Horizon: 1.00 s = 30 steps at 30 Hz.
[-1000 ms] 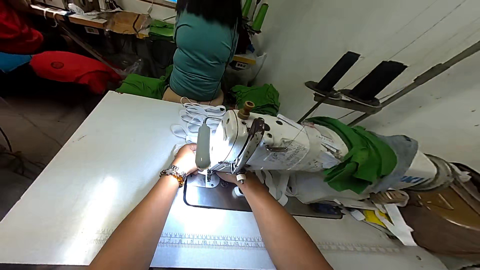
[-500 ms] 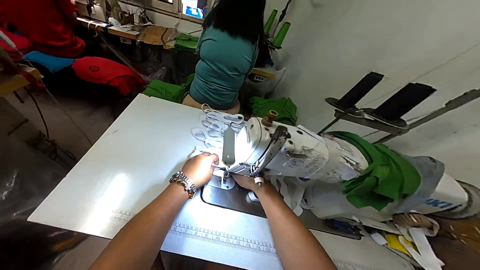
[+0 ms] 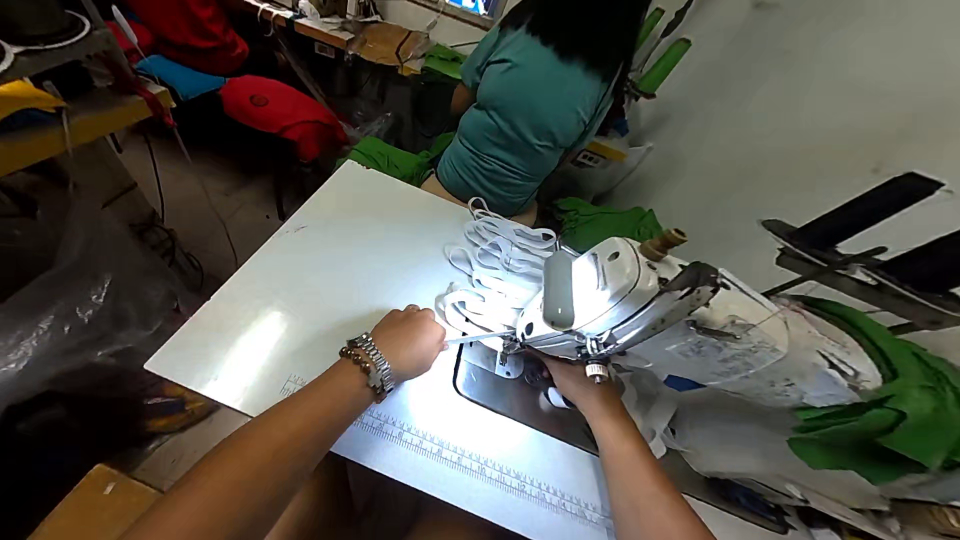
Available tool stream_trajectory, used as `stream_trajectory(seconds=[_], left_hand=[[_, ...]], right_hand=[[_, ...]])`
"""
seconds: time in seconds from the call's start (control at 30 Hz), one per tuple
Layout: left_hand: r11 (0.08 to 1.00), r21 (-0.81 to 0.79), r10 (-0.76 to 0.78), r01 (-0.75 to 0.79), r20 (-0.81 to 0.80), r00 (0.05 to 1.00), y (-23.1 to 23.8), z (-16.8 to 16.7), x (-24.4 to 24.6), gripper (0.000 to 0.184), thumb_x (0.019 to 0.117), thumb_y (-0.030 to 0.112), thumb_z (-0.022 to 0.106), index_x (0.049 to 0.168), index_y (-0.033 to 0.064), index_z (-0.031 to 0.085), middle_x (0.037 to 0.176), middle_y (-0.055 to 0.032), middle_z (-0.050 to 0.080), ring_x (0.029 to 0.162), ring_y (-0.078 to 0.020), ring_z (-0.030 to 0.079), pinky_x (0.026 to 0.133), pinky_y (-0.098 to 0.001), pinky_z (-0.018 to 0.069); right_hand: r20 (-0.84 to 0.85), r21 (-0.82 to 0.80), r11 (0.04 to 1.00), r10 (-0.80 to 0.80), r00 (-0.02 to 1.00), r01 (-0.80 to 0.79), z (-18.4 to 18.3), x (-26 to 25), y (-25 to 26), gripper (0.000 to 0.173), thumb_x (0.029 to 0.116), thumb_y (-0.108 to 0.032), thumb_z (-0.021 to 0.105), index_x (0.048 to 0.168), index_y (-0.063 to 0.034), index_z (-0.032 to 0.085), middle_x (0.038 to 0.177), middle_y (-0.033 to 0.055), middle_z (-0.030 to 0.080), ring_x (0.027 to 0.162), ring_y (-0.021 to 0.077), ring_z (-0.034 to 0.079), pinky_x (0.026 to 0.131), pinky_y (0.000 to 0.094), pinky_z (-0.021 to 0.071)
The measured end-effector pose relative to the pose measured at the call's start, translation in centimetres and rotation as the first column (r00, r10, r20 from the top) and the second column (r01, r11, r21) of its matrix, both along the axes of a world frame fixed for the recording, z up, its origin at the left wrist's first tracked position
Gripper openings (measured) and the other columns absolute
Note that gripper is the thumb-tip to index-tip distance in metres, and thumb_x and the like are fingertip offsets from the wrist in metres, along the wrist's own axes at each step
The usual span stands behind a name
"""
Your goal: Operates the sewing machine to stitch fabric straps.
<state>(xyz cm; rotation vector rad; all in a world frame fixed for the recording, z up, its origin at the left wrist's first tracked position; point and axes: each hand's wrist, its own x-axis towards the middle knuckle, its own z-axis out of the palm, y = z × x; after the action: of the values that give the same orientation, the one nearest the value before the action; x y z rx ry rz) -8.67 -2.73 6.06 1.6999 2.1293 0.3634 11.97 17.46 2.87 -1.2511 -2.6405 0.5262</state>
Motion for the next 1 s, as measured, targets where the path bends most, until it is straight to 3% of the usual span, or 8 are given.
stream_trajectory(seconds=[0.1, 0.23, 0.43, 0.57, 0.67, 0.77, 0.87, 1.0], left_hand=[[0.933, 0.272, -0.187, 0.235, -0.19, 0.964, -1.0, -1.5, 1.2, 0.03, 0.1003, 0.027, 0.062, 0.083, 0.0053, 0.075, 0.131, -0.0084, 0.065, 0.126, -0.0304, 0.057, 0.1, -0.0504, 0.0482], [0.924, 0.222, -0.252, 0.312, -0.26, 0.932, 1.1, -1.0, 2.0, 0.024, 0.0965, 0.018, 0.062, 0.085, 0.0012, 0.074, 0.143, -0.0054, 0.061, 0.141, -0.0294, 0.047, 0.11, -0.0499, 0.04], [0.925, 0.084, -0.315, 0.371, -0.378, 0.871, 0.6, -0.7, 1.6, 0.01, 0.0871, 0.016, 0.07, 0.089, 0.0057, 0.073, 0.131, -0.0023, 0.064, 0.128, -0.0278, 0.052, 0.108, -0.045, 0.0396], [0.78, 0.227, -0.457, 0.583, -0.43, 0.779, -1.5, -2.0, 3.7, 0.006, 0.0849, 0.012, 0.075, 0.083, 0.0071, 0.079, 0.142, 0.0009, 0.064, 0.148, -0.0204, 0.042, 0.124, -0.0486, 0.0226], [0.692, 0.273, -0.608, 0.668, -0.278, 0.744, -1.2, -1.3, 5.1, 0.014, 0.0868, 0.009, 0.073, 0.076, 0.0001, 0.074, 0.109, -0.0134, 0.074, 0.131, -0.032, 0.059, 0.125, -0.0534, 0.0197], [0.637, 0.316, -0.679, 0.703, -0.201, 0.706, -0.7, -1.5, 5.8, 0.024, 0.0891, 0.016, 0.068, 0.073, -0.0016, 0.066, 0.085, -0.0167, 0.068, 0.095, -0.0346, 0.069, 0.118, -0.0527, 0.0339], [0.677, 0.406, -0.628, 0.614, -0.114, 0.769, -0.7, -2.6, 5.9, 0.029, 0.0875, 0.028, 0.069, 0.083, -0.0005, 0.068, 0.089, -0.0151, 0.067, 0.089, -0.0306, 0.069, 0.085, -0.046, 0.0556], [0.737, 0.556, -0.463, 0.384, 0.0, 0.887, -0.1, -4.7, 5.1, 0.01, 0.0886, 0.01, 0.069, 0.092, 0.003, 0.076, 0.095, -0.0098, 0.072, 0.088, -0.0219, 0.071, 0.082, -0.0378, 0.0589]], right_hand=[[0.015, 0.18, 0.983, 0.025, 1.0, -0.027, -1.2, -0.7, 0.1, 0.033, 0.1015, -0.02, 0.065, 0.123, 0.0057, 0.068, 0.127, 0.0299, 0.065, 0.125, 0.0449, 0.059, 0.108, 0.0642, 0.0406], [0.287, 0.079, 0.994, -0.1, 0.953, 0.08, 4.3, -5.4, -4.7, 0.04, 0.1055, -0.014, 0.057, 0.138, 0.0096, 0.056, 0.146, 0.0322, 0.051, 0.144, 0.0442, 0.042, 0.118, 0.0599, 0.0276], [0.163, -0.048, 0.999, 0.03, 0.986, -0.022, 5.1, -4.4, -4.5, 0.035, 0.1045, -0.008, 0.057, 0.132, 0.0123, 0.059, 0.141, 0.0323, 0.055, 0.139, 0.0426, 0.047, 0.119, 0.054, 0.0294], [0.275, -0.21, 0.975, 0.136, 0.952, -0.079, 4.3, -0.6, -2.9, 0.034, 0.11, -0.015, 0.047, 0.13, 0.0059, 0.064, 0.124, 0.0283, 0.065, 0.118, 0.041, 0.061, 0.105, 0.0584, 0.0421], [0.156, -0.315, 0.949, 0.037, 0.987, 0.015, 4.6, 2.1, -4.0, 0.035, 0.1061, -0.011, 0.055, 0.139, -0.001, 0.056, 0.109, 0.0192, 0.071, 0.097, 0.0291, 0.07, 0.092, 0.0482, 0.054], [-0.141, -0.339, 0.939, 0.017, 0.99, -0.064, 3.2, 5.5, -5.2, 0.029, 0.0977, -0.004, 0.065, 0.126, -0.003, 0.059, 0.087, 0.0083, 0.072, 0.071, 0.0156, 0.07, 0.07, 0.0342, 0.0602], [-0.376, -0.351, 0.907, 0.091, 0.922, -0.232, 1.8, 8.4, -5.9, 0.009, 0.0931, -0.01, 0.067, 0.1, -0.0062, 0.071, 0.081, -0.0009, 0.074, 0.071, 0.0057, 0.071, 0.07, 0.0234, 0.0606], [-0.552, -0.495, 0.738, 0.141, 0.821, -0.46, 1.0, 10.2, -5.2, 0.058, 0.0782, -0.034, 0.086, 0.126, -0.0055, 0.069, 0.113, 0.0014, 0.076, 0.098, 0.0101, 0.072, 0.088, 0.0261, 0.0588]])
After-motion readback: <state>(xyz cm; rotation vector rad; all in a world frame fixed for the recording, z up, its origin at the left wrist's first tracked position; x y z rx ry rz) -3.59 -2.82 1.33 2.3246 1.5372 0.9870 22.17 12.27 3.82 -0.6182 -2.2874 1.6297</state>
